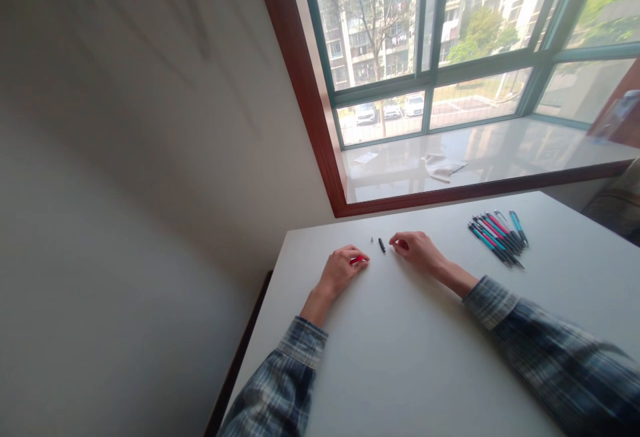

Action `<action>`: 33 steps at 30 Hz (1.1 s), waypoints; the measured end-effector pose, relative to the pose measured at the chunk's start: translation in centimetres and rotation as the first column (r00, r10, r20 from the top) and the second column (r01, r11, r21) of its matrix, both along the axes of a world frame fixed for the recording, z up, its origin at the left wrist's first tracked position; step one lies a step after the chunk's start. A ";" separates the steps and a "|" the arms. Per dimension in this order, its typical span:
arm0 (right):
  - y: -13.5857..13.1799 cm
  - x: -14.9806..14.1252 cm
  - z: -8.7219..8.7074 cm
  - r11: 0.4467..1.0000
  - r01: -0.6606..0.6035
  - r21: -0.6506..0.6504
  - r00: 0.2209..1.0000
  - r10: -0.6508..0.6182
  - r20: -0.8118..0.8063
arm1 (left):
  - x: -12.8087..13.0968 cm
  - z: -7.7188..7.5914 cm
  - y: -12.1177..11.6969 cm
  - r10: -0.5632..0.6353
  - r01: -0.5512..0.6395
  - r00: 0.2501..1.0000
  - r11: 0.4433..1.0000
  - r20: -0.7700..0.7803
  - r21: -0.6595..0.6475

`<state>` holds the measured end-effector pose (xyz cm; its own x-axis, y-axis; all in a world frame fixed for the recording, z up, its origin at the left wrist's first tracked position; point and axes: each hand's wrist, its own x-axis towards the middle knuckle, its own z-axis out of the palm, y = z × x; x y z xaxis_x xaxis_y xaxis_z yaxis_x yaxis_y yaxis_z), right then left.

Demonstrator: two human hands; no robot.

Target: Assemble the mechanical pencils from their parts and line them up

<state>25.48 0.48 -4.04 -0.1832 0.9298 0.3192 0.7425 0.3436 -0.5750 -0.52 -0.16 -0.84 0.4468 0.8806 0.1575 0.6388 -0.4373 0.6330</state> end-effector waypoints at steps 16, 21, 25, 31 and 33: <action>0.8 -1.1 -1.2 0.998 -0.049 0.047 0.999 0.049 -0.006 | 3.0 -0.9 1.9 0.095 -0.086 0.991 0.991 -0.094 0.101; 0.6 -1.4 -1.0 0.995 -0.068 0.071 0.996 0.072 -0.053 | 3.3 -1.1 2.0 0.088 -0.075 0.993 0.987 -0.084 0.145; 0.4 -1.5 -1.0 0.994 -0.050 0.093 0.994 0.059 -0.095 | 3.4 -1.0 2.0 0.089 -0.075 0.992 0.987 -0.093 0.145; 0.2 -1.4 -0.9 0.996 -0.058 0.068 0.997 0.062 -0.055 | 2.9 -0.8 1.9 0.154 -0.132 0.981 0.975 -0.116 0.177; 0.1 -1.4 -0.8 0.996 -0.071 0.061 0.996 0.074 -0.044 | 2.9 -0.7 1.9 0.158 -0.136 0.980 0.976 -0.124 0.171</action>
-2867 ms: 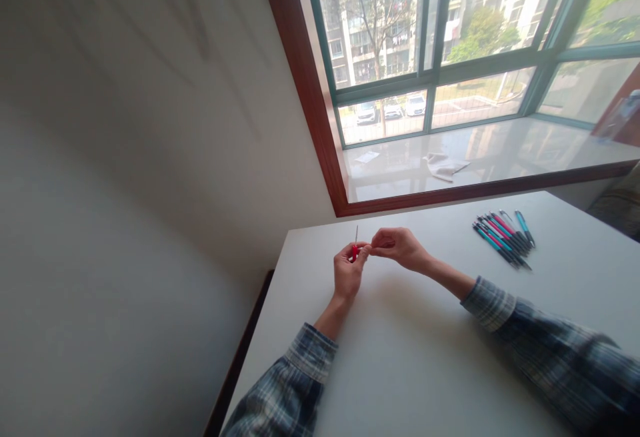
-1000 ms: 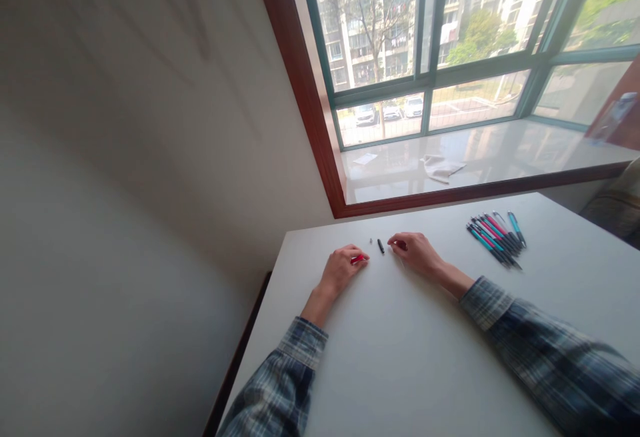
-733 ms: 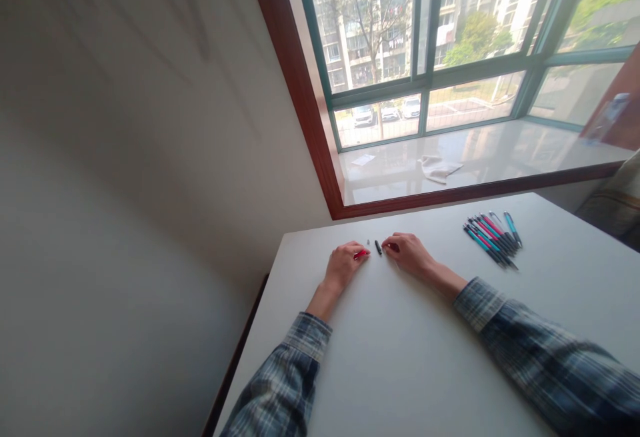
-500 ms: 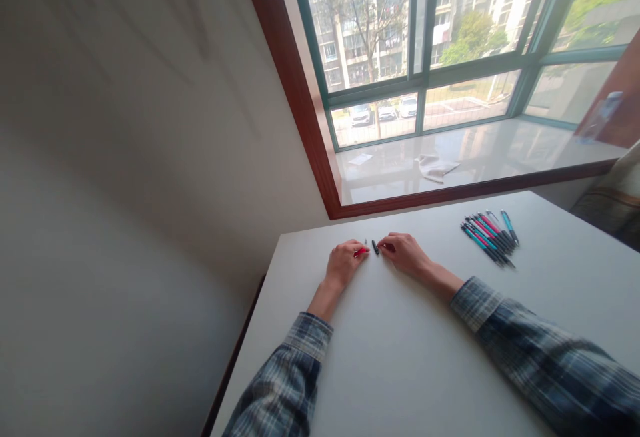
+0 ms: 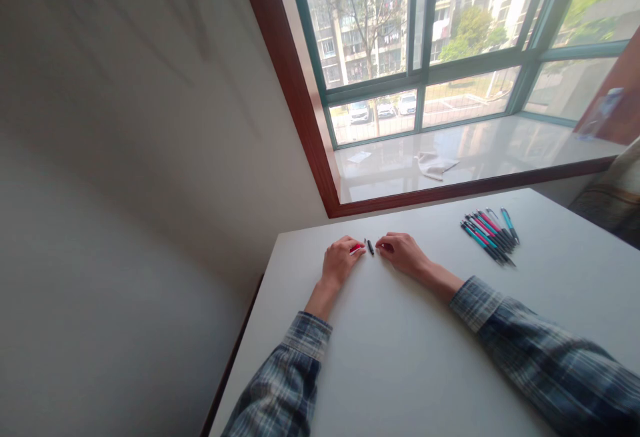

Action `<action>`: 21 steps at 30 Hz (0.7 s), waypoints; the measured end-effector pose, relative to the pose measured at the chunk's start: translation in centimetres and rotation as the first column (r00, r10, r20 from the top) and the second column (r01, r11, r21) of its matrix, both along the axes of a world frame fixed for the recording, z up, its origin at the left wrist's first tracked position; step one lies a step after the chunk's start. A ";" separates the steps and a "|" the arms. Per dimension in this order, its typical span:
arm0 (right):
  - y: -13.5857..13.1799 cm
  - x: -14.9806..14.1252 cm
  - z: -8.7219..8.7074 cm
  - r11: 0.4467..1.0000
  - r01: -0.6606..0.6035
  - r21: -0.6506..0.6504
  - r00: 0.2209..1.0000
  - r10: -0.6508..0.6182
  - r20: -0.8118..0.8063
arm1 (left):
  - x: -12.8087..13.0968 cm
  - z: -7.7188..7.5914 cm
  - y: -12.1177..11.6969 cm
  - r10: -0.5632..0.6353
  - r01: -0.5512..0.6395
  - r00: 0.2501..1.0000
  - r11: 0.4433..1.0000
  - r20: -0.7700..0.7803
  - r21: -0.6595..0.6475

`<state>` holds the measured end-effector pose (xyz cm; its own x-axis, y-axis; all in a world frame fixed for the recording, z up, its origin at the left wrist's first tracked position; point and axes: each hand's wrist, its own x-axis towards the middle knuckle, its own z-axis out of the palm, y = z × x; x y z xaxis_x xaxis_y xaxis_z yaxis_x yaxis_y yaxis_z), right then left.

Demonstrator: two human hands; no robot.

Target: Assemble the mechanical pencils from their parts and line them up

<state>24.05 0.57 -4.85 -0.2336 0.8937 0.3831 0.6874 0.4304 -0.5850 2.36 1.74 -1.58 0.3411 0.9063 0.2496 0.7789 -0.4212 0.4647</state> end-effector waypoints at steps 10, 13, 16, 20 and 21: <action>0.1 -0.1 -0.2 1.000 -0.018 0.010 1.000 0.018 -0.019 | 0.7 0.0 -0.3 0.023 -0.024 0.999 0.999 -0.039 -0.024; 0.1 -0.1 -0.3 1.000 -0.026 0.016 0.999 0.026 -0.033 | 0.7 0.0 -0.3 0.021 -0.021 0.999 1.000 -0.032 -0.015; 0.1 0.0 -0.3 0.999 -0.035 0.019 0.998 0.036 -0.053 | 0.7 0.0 -0.3 0.030 -0.031 0.999 0.999 -0.034 -0.021; 0.2 0.1 -0.3 1.000 -0.017 0.012 0.999 0.017 -0.048 | 0.6 0.2 -0.1 0.067 -0.068 0.997 0.997 -0.023 -0.033; 0.2 0.0 -0.3 1.000 -0.011 0.009 0.999 0.011 -0.037 | 0.5 0.1 -0.1 0.076 -0.077 0.997 0.996 -0.019 -0.033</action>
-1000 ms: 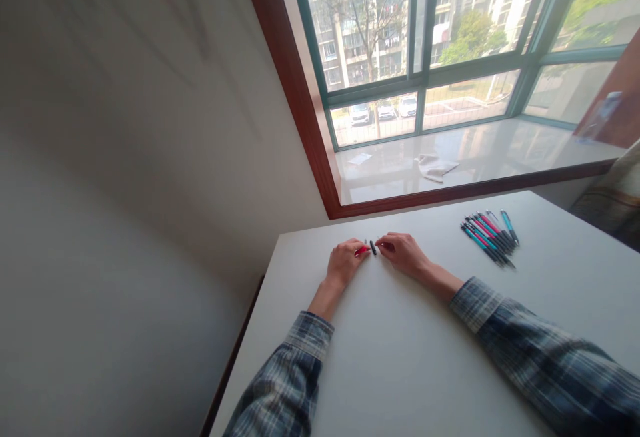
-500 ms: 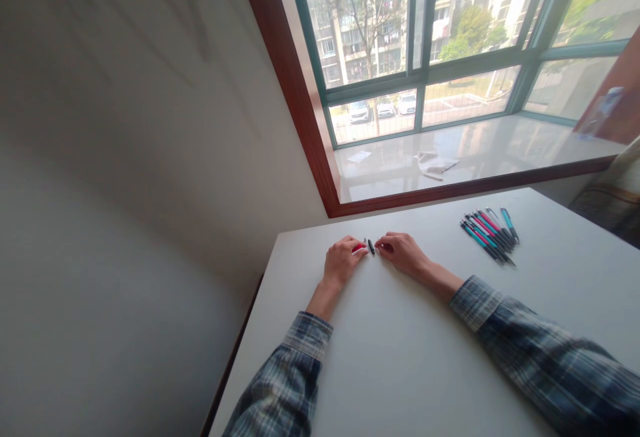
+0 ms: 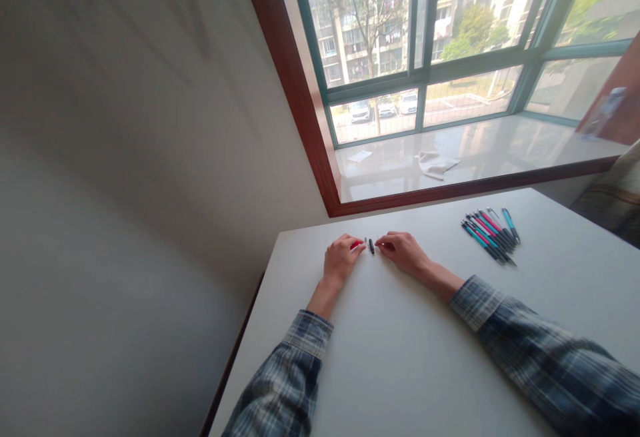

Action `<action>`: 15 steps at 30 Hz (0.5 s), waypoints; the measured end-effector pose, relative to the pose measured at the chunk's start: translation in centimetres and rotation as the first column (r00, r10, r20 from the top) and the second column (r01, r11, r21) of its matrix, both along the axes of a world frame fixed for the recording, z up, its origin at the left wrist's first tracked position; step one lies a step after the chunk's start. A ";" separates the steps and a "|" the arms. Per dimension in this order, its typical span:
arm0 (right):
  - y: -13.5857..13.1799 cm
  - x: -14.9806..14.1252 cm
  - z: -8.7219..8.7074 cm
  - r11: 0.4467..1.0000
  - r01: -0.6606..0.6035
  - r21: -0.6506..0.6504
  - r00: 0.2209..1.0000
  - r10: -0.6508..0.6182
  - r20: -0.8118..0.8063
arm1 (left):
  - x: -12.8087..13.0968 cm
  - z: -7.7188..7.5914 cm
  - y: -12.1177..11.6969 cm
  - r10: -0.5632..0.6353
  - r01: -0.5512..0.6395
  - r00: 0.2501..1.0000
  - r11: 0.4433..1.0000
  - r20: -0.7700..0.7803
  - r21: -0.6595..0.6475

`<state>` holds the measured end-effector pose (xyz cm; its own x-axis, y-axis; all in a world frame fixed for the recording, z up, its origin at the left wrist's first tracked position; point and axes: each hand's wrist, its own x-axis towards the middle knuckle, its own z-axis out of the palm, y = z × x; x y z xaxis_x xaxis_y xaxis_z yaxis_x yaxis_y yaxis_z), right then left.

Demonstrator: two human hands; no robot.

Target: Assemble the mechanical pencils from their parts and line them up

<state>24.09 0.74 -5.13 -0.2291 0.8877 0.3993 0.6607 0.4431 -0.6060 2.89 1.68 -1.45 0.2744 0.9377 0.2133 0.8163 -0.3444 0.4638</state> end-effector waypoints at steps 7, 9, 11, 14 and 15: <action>0.0 0.0 0.1 1.000 -0.004 -0.010 0.999 0.004 0.034 | 0.3 -0.5 0.7 0.009 -0.008 1.000 1.000 -0.024 0.016; 0.0 0.1 0.1 1.000 0.001 -0.013 0.999 -0.001 0.034 | 0.5 -0.7 0.8 0.012 -0.012 0.999 1.000 -0.038 0.022; 0.0 0.1 0.0 1.000 0.003 -0.018 0.999 -0.003 0.033 | 0.6 -0.8 1.0 0.014 -0.013 0.999 1.000 -0.048 0.029; 0.1 0.1 0.0 1.000 0.002 -0.024 0.999 -0.001 0.033 | 0.6 -0.9 1.1 0.011 -0.009 0.999 0.999 -0.050 0.040; 0.1 0.1 -0.1 1.000 0.002 -0.023 0.999 -0.002 0.034 | 0.6 -0.9 1.1 0.009 -0.007 0.999 0.999 -0.050 0.042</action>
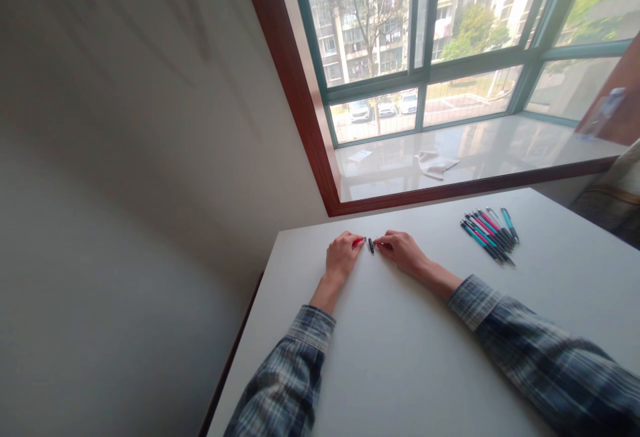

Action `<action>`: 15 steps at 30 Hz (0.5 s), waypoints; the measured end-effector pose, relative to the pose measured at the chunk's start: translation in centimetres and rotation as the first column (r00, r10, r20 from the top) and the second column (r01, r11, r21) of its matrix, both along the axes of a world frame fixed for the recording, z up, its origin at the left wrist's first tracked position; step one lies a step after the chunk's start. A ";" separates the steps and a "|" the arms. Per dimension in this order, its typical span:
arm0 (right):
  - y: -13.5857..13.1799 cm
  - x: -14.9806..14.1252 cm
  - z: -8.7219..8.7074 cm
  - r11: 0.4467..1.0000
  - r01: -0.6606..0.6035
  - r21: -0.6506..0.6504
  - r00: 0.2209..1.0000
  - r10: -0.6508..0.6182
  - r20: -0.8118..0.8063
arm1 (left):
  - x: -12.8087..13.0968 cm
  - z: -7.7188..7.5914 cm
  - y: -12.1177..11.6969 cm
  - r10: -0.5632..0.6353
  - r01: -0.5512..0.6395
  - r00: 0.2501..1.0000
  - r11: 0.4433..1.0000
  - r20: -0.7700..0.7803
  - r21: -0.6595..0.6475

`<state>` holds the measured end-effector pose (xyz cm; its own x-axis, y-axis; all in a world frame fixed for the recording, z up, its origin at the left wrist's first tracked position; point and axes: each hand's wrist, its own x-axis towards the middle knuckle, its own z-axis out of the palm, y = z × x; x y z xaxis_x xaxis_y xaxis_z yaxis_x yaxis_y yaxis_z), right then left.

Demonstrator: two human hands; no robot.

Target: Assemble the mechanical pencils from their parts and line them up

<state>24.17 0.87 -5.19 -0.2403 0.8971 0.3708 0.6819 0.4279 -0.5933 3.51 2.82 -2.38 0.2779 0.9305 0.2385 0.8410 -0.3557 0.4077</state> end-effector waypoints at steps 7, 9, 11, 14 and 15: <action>0.2 0.0 -0.2 1.000 0.003 0.020 1.000 -0.003 0.012 | 0.1 0.0 0.0 -0.006 0.006 1.000 1.000 0.005 -0.002; 0.2 0.0 -0.2 1.000 0.001 0.032 1.000 -0.002 0.021 | 0.2 0.0 0.1 -0.001 0.001 1.000 1.000 0.011 0.000; 0.2 0.0 -0.3 0.999 -0.001 0.039 1.000 0.000 0.026 | 0.3 -0.1 0.3 0.006 -0.006 1.000 1.000 0.013 0.001; 0.3 0.2 -0.4 0.999 0.006 0.046 1.000 -0.007 0.022 | 0.4 -0.2 0.4 0.015 -0.015 1.000 1.000 0.002 0.001; 0.3 0.2 -0.4 0.999 0.008 0.048 1.000 -0.009 0.020 | 0.4 -0.2 0.4 0.015 -0.015 1.000 1.000 -0.002 0.001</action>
